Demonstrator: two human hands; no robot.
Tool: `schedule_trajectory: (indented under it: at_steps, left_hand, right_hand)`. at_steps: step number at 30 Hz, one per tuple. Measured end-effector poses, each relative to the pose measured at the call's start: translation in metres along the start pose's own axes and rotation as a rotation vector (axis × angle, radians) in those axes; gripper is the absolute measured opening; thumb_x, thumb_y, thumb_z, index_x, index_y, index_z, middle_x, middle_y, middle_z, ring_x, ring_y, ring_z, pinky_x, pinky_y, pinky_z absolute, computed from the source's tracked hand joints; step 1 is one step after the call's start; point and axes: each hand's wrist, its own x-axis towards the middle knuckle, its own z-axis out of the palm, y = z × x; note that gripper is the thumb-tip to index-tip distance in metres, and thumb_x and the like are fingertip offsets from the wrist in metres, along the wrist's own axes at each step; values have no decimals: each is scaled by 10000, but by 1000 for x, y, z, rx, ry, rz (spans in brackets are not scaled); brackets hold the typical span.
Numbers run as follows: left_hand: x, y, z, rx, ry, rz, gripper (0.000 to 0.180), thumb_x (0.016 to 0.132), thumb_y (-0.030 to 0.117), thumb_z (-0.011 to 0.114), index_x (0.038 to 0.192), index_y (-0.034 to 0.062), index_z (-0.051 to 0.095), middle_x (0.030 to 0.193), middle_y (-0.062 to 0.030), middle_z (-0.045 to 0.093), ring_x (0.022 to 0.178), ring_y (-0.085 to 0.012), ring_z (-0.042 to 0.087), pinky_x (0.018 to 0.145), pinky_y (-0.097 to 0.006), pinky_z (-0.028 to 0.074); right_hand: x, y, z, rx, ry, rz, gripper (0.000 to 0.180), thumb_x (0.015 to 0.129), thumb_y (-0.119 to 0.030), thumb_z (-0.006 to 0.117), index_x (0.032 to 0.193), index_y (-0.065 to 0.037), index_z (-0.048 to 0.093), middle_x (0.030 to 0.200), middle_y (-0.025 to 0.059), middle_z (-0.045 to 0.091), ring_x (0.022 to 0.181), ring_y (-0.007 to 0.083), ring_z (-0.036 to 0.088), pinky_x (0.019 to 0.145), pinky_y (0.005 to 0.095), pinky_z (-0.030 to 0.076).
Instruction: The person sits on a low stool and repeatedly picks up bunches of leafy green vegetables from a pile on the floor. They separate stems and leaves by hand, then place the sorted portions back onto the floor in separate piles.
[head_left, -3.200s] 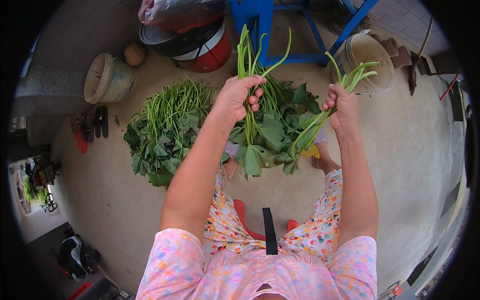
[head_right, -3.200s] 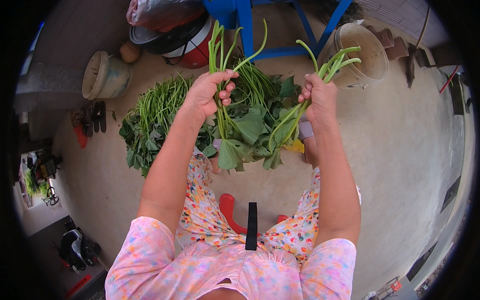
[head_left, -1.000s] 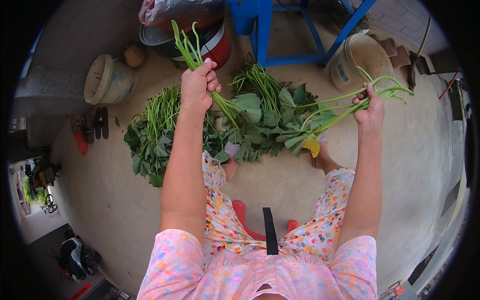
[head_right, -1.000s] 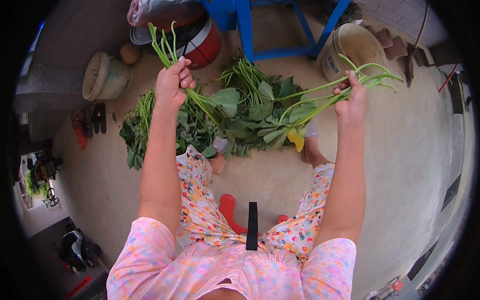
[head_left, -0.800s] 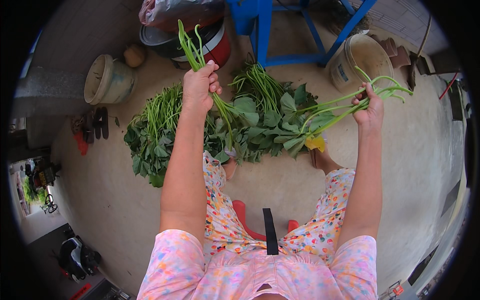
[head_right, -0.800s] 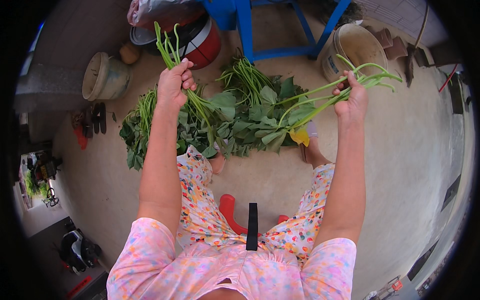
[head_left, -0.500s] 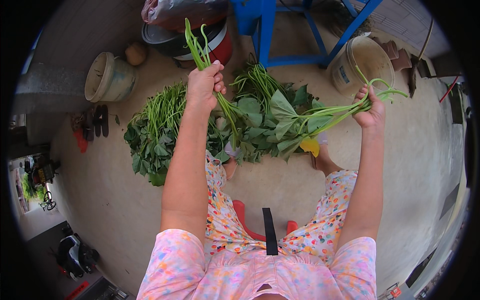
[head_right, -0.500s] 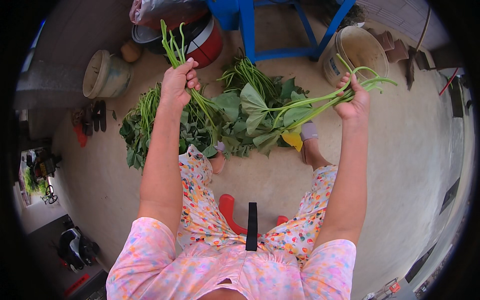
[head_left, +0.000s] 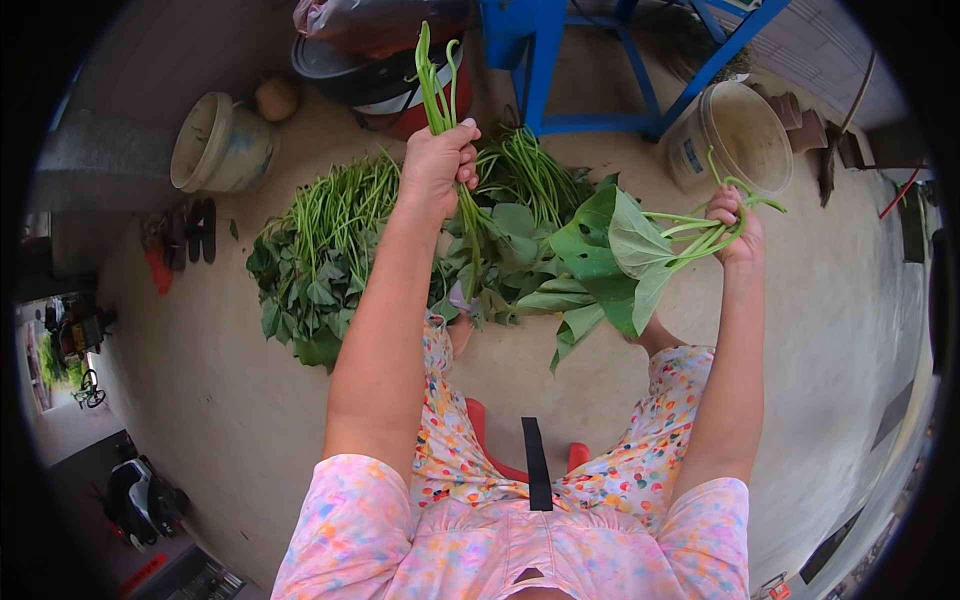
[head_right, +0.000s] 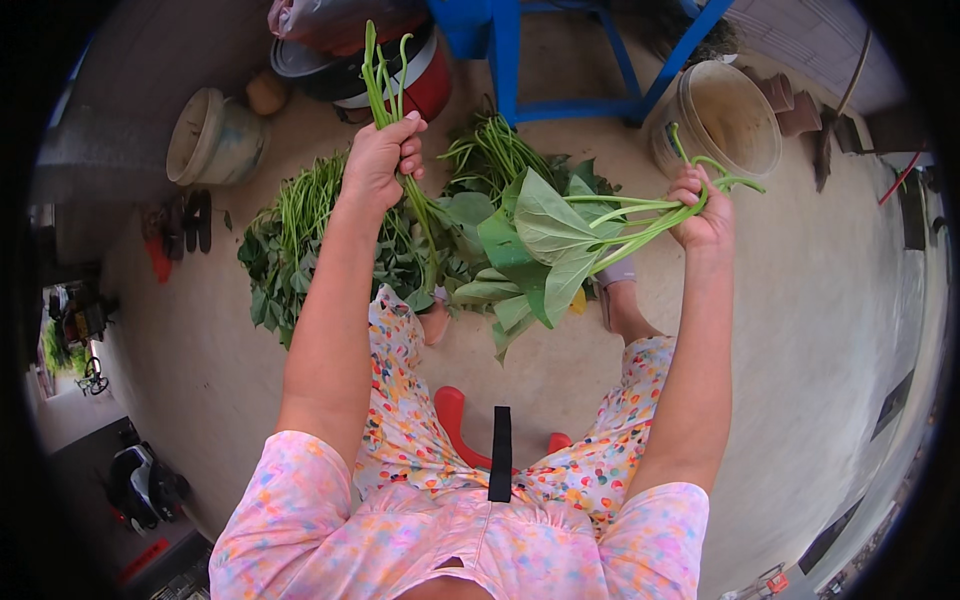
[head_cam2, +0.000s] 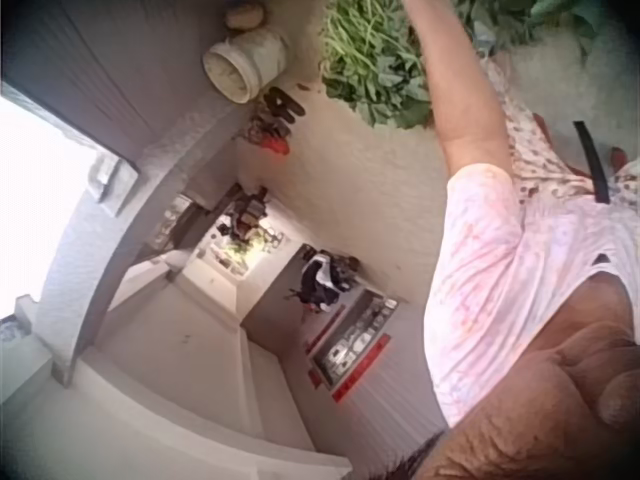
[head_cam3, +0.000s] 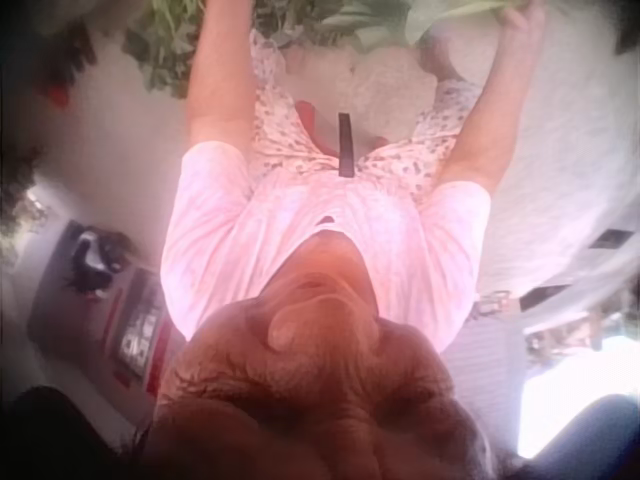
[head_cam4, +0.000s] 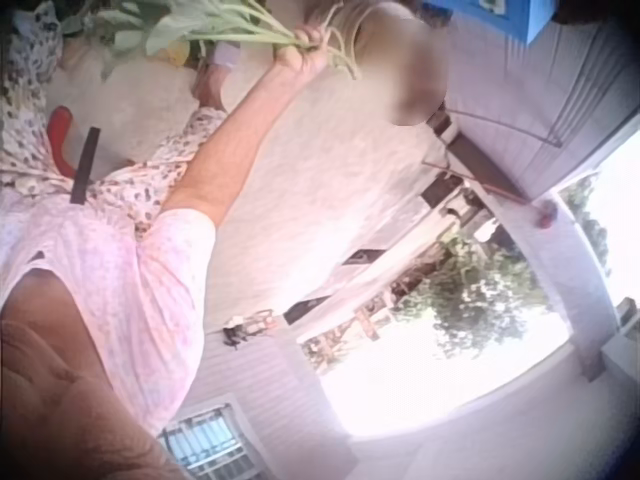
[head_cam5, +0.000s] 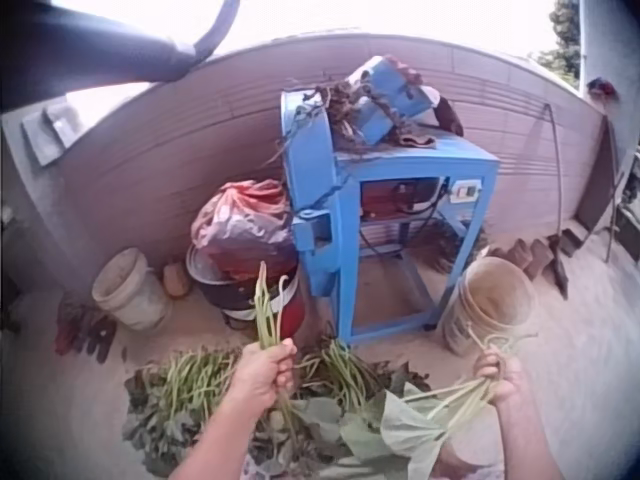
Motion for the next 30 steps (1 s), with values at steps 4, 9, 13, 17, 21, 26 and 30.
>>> schedule_trajectory:
  at_steps: [4, 9, 13, 17, 21, 26, 30]
  left_hand:
    - [0, -1, 2, 4, -11, -9, 155, 819, 151, 559, 759, 20, 502, 513, 14, 381, 385, -86, 329, 409, -275, 310]
    - [-1, 1, 3, -17, -48, -73, 175, 830, 175, 567, 801, 12, 513, 527, 21, 370, 401, -83, 324, 429, -274, 318]
    - [2, -2, 1, -74, -92, -125, 183, 837, 184, 568, 838, 9, 518, 527, 25, 357, 406, -83, 324, 440, -271, 321]
    - [3, -3, 3, -128, -130, -168, 176, 843, 179, 558, 854, 9, 514, 532, 23, 356, 416, -83, 330, 449, -270, 320]
    - [5, -6, 4, -195, -208, -205, 146, 846, 160, 540, 854, 27, 480, 552, 14, 371, 428, -87, 342, 452, -271, 320]
    - [1, -9, 17, -277, -293, -274, 116, 823, 133, 504, 817, 73, 404, 586, -14, 408, 446, -103, 364, 468, -279, 327]
    - [-3, -13, 25, -273, -348, -305, 110, 792, 116, 483, 859, 62, 415, 640, -55, 453, 477, -123, 393, 490, -290, 340]
  right_hand:
    - [2, -2, -2, 1, -15, 30, 167, 888, -151, 469, 881, 13, 502, 709, 28, 505, 559, 106, 463, 423, 224, 336]
    - [2, 3, 1, -104, -43, 36, 158, 878, -153, 495, 877, 5, 506, 694, 20, 498, 552, 104, 457, 423, 223, 341]
    - [1, 17, 9, -301, 20, -51, 132, 864, -151, 520, 870, -20, 510, 685, 14, 495, 546, 107, 456, 427, 217, 354]
    - [-3, 31, 20, -501, 146, -231, 119, 852, -163, 540, 857, -47, 511, 673, 14, 491, 542, 112, 459, 433, 214, 368]
    - [-8, 52, 29, -632, 128, -283, 129, 847, -182, 551, 820, -65, 503, 652, 14, 484, 528, 111, 451, 424, 213, 348]
    - [-4, 56, 22, -690, 33, -204, 179, 824, -225, 594, 782, -84, 492, 585, -14, 449, 460, 79, 403, 391, 211, 299]
    - [-2, 74, 26, -821, 169, -233, 155, 791, -177, 628, 772, -72, 515, 518, -37, 400, 414, 64, 366, 363, 218, 270]
